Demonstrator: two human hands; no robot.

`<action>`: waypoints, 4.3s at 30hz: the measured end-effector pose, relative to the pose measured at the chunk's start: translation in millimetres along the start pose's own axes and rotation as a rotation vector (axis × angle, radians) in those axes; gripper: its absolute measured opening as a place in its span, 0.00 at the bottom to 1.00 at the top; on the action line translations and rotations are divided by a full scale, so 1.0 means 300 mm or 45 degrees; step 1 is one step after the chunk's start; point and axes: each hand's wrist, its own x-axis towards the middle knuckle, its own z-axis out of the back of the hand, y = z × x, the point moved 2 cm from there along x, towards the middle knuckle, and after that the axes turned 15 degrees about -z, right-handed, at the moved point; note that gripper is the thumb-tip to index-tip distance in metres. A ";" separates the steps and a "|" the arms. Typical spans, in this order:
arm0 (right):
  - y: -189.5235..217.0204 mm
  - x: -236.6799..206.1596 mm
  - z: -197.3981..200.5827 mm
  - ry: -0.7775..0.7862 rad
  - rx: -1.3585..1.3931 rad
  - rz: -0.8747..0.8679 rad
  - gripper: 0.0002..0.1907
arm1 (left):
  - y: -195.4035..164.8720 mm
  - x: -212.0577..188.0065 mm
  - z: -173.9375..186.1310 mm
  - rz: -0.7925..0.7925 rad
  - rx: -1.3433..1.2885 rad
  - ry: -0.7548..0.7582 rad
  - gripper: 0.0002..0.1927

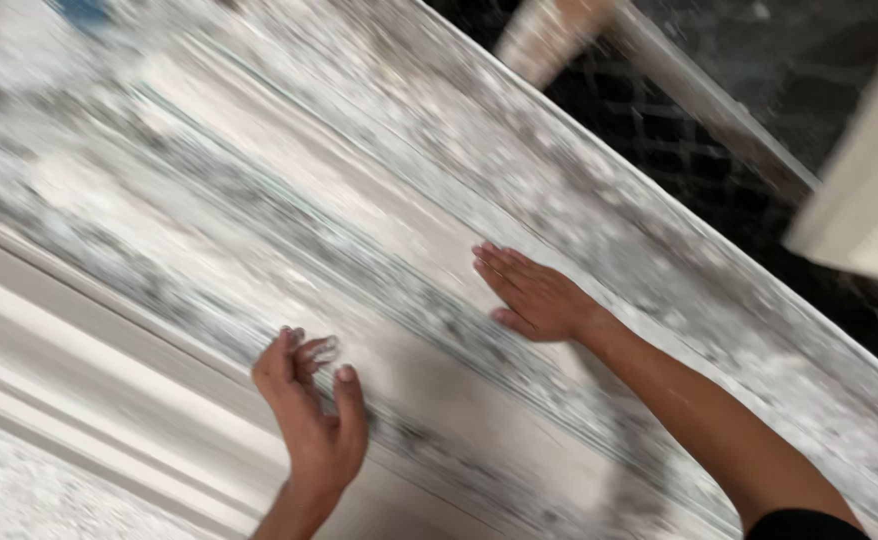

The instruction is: The person takes a bundle of white glass fiber strands from a bucket, dips and wets them, then lays the strands lengthwise into a long plaster cornice mold on the workbench. They then scoop plaster slurry from a bowl and pour and spread it over the fibers with their hands, smoothing the slurry along the mold surface.

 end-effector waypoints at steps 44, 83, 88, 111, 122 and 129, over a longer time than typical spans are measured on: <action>-1.479 -4.272 -1.180 -0.065 0.022 -0.054 0.38 | -2.370 -3.167 -2.419 0.031 0.101 0.116 0.35; -1.682 -4.981 -1.378 -0.411 0.062 -0.163 0.36 | -2.508 -3.345 -2.743 -0.218 0.548 0.324 0.32; -1.669 -5.028 -1.343 -0.425 0.064 -0.122 0.36 | -2.499 -3.339 -2.736 -0.207 0.468 0.226 0.31; -1.045 -3.403 -0.938 -0.361 0.087 -0.195 0.42 | -2.021 -2.674 -2.007 -0.274 -0.231 -0.089 0.25; -0.679 -2.339 -0.658 -0.368 0.121 -0.206 0.42 | -1.379 -1.677 -1.015 -0.343 0.322 0.030 0.22; -0.417 -1.686 -0.462 -0.382 0.080 -0.176 0.43 | -1.162 -1.483 -0.692 -0.059 0.322 0.032 0.24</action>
